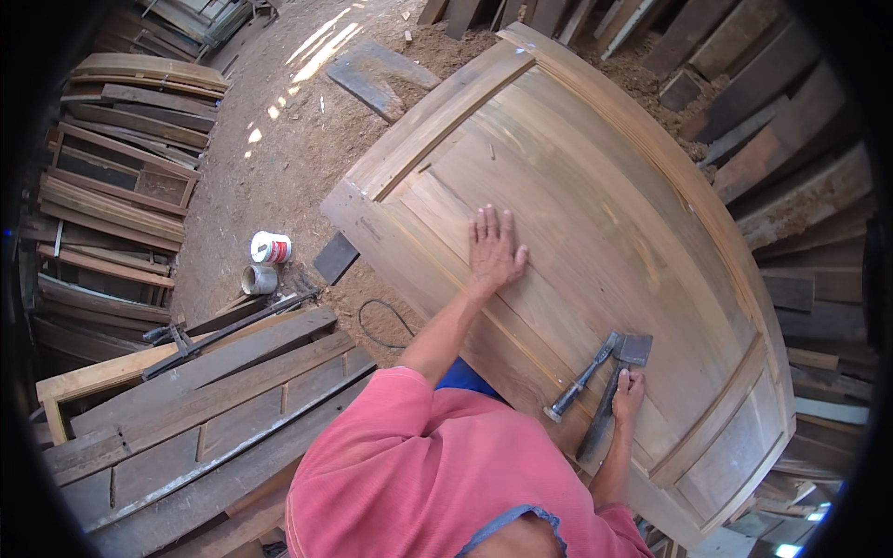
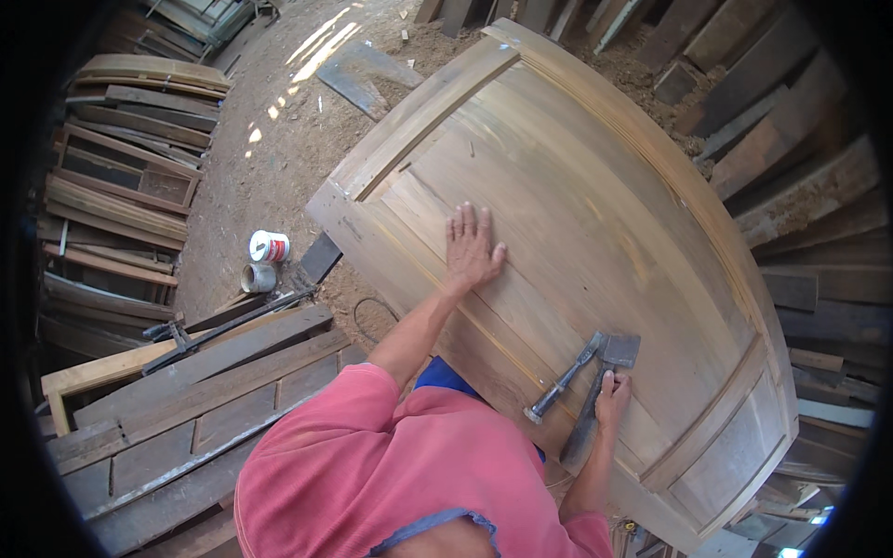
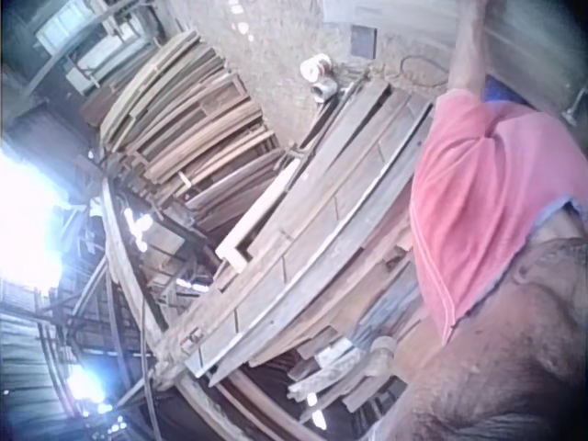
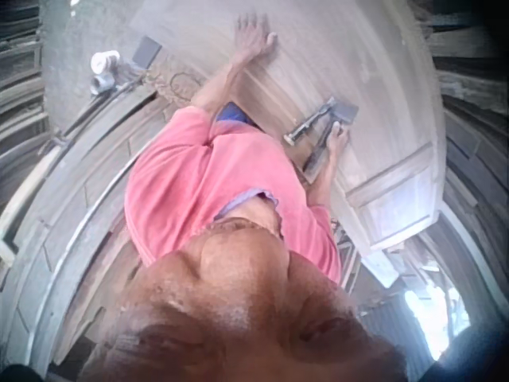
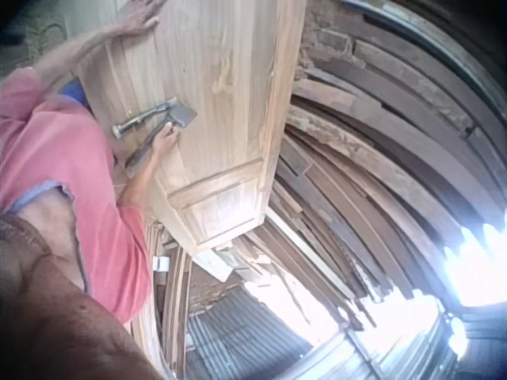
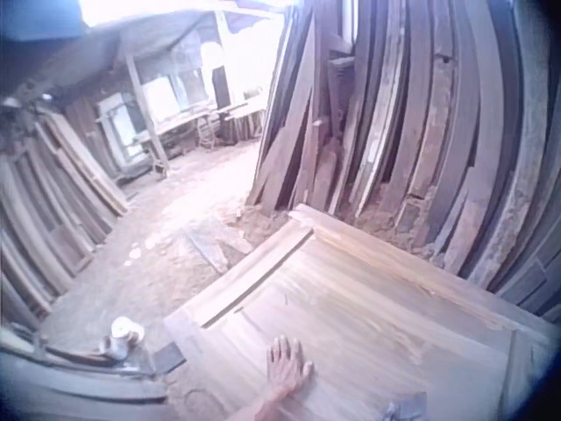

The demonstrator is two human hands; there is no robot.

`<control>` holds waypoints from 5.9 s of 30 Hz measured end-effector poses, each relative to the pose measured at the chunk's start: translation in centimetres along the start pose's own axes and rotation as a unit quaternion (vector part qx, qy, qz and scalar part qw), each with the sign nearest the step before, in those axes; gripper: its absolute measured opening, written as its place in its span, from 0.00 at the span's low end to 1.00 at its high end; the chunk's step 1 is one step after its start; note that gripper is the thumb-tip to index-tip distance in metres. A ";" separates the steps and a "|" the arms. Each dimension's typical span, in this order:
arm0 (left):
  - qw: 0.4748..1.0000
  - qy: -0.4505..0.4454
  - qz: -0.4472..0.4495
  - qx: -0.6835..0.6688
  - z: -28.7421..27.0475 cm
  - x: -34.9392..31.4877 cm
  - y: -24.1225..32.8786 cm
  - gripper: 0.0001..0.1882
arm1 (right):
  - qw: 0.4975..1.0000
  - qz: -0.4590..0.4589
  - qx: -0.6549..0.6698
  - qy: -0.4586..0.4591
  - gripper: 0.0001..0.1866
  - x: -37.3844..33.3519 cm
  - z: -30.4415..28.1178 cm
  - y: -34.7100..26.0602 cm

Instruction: The person chisels the surface of a wooden door using a chisel and a hammer, moving around the door to work on different sections and edges.

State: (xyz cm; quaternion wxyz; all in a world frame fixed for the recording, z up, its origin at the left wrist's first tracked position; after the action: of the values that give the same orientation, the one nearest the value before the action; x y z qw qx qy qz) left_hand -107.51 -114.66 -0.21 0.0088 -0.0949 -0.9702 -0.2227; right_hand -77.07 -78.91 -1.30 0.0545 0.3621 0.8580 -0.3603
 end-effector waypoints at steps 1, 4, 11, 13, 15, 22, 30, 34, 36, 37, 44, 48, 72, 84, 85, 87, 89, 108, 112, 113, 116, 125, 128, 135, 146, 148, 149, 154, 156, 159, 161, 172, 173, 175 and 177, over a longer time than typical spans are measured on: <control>0.999 0.013 -0.030 0.019 -1.5 1.3 -2.7 0.45 | 1.000 0.005 -0.003 -0.003 0.21 0.0 -0.1 0.2; 0.982 0.110 -0.097 0.116 -6.5 4.4 -11.7 0.43 | 1.000 0.001 -0.009 -0.010 0.21 1.1 0.1 -0.2; 0.989 0.137 -0.018 0.060 -10.3 10.3 -18.6 0.22 | 0.999 0.038 0.019 -0.007 0.22 2.6 0.4 2.6; 0.988 0.137 -0.018 0.072 -9.9 11.4 -18.7 0.16 | 0.997 0.063 0.032 -0.007 0.22 2.6 0.7 2.4; 0.990 0.108 -0.018 0.083 -9.5 11.7 -18.2 0.12 | 0.995 0.084 0.048 0.001 0.21 2.4 0.7 2.7; 0.714 0.211 -0.329 -0.582 -11.0 16.2 -23.6 0.19 | 0.992 0.101 0.072 0.037 0.23 2.2 0.9 3.8; 0.997 -0.027 -0.072 0.008 -6.0 18.0 -10.4 0.36 | 0.986 0.119 0.101 0.056 0.25 1.2 1.1 2.5; 0.994 0.079 -0.019 0.073 -4.2 15.0 -8.3 0.38 | 0.993 0.114 0.011 0.012 0.31 1.1 1.5 1.2; 0.996 0.064 -0.005 0.055 -4.1 14.8 -9.2 0.38 | 0.992 0.098 -0.075 0.007 0.50 0.2 1.7 -2.2; 0.996 0.048 -0.008 0.073 -4.1 14.6 -10.1 0.38 | 0.985 0.112 -0.127 -0.009 0.56 -0.4 1.9 -4.5; 0.989 0.001 0.052 0.139 -2.1 14.0 -6.2 0.38 | 0.982 0.155 -0.098 -0.045 0.48 0.0 1.4 -4.1; 0.971 -0.038 0.193 0.135 2.7 6.5 2.5 0.40 | 0.992 0.107 -0.073 -0.001 0.43 -0.6 1.9 -3.7; 0.957 -0.082 0.138 0.243 10.5 -5.9 12.6 0.46 | 0.915 0.224 0.022 0.336 0.10 -25.4 -9.6 22.6; 0.948 -0.078 0.141 0.273 12.1 -4.9 13.5 0.44 | 0.729 0.611 0.244 0.188 0.19 -45.6 22.7 28.6; 0.945 -0.070 0.141 0.288 11.6 -5.1 13.7 0.44 | 0.708 0.648 0.208 0.191 0.19 -46.5 21.0 26.5; 0.945 -0.059 0.120 0.299 12.2 -4.4 13.4 0.43 | 0.695 0.643 0.273 0.168 0.19 -48.4 21.9 25.8; 0.938 -0.066 0.118 0.320 13.6 -4.3 14.0 0.41 | 0.691 0.638 0.306 0.148 0.19 -50.3 24.0 26.6; 0.847 -0.046 0.270 0.455 11.4 -0.1 12.9 0.33 | 0.572 0.784 0.201 0.133 0.51 -59.5 47.6 55.4; 0.859 -0.037 0.255 0.442 12.0 -0.8 13.6 0.34 | 0.595 0.754 0.224 0.161 0.49 -59.4 51.0 63.4; 0.865 -0.036 0.245 0.436 12.1 -1.1 13.3 0.35 | 0.584 0.762 0.246 0.132 0.50 -58.7 51.7 64.7; 0.873 -0.059 0.238 0.423 15.1 -1.8 14.7 0.36 | 0.642 0.735 0.219 -0.028 0.37 -61.4 57.4 66.6; 0.944 -0.113 0.110 0.289 11.8 -3.4 8.4 0.40 | 0.662 0.716 0.222 -0.011 0.28 -48.0 42.9 50.5; 0.963 -0.121 0.060 0.235 10.5 -4.9 7.3 0.41 | 0.678 0.702 0.214 0.022 0.35 -47.0 31.5 44.5; 0.958 -0.101 0.084 0.253 10.2 -10.8 13.3 0.44 | 0.793 0.494 0.046 0.352 0.20 -47.7 8.7 36.3; 0.965 -0.202 0.151 0.069 8.5 -12.2 13.9 0.50 | 0.817 0.219 0.082 0.527 0.15 -37.7 -20.5 7.6; 0.929 -0.343 0.137 -0.042 6.1 -10.9 13.8 0.50 | 0.845 0.107 0.128 0.508 0.15 -33.7 -20.7 0.7; 0.892 -0.376 0.151 -0.199 5.9 -9.8 13.4 0.49 | 0.863 0.063 0.144 0.480 0.17 -31.3 -20.4 -3.0; 0.826 -0.251 0.470 -0.181 -10.6 -11.4 20.7 0.54 | 0.943 -0.085 0.238 0.216 0.19 -21.2 -14.1 -15.1; 0.773 -0.383 0.469 -0.191 -13.3 -10.8 20.8 0.52 | 0.960 -0.141 0.223 0.095 0.21 -18.0 -10.1 -19.7; 0.711 -0.569 0.263 -0.318 -14.1 -8.5 16.2 0.44 | 0.948 -0.178 0.261 -0.032 0.24 -15.0 -5.5 -25.5; 0.746 -0.439 0.155 -0.476 -12.5 -7.5 10.5 0.41 | 0.926 -0.159 0.340 -0.044 0.27 -12.4 -5.0 -25.2; 0.587 0.224 -0.119 -0.769 -15.6 6.0 -20.2 0.24 | 0.965 0.024 -0.257 0.035 0.32 -3.5 1.8 -1.9; 0.590 0.241 -0.133 -0.759 -16.3 7.4 -22.8 0.25 | 0.982 0.053 -0.183 -0.003 0.28 -2.9 2.1 -1.1; 0.588 0.275 -0.166 -0.742 -16.6 10.0 -26.4 0.27 | 0.990 0.110 -0.042 -0.072 0.21 -2.0 1.6 -0.8; 0.577 0.275 -0.179 -0.748 -16.0 13.2 -28.3 0.27 | 0.987 0.159 -0.015 -0.034 0.08 -1.9 -0.2 -1.8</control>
State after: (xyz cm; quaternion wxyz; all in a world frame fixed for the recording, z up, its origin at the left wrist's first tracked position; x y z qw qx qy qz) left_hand -126.22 -144.17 2.81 0.1608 0.1736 -0.4081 -0.8817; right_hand -76.79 -80.72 0.58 0.1460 0.4805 0.7925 -0.3462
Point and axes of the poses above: each hand's wrist, its own x-axis towards the middle knuckle, its own z-axis out of the palm, y = z × x, the point moved 6 cm from there along x, towards the middle knuckle, and after that the axes turned 4 degrees about -x, right-handed, at the moved point
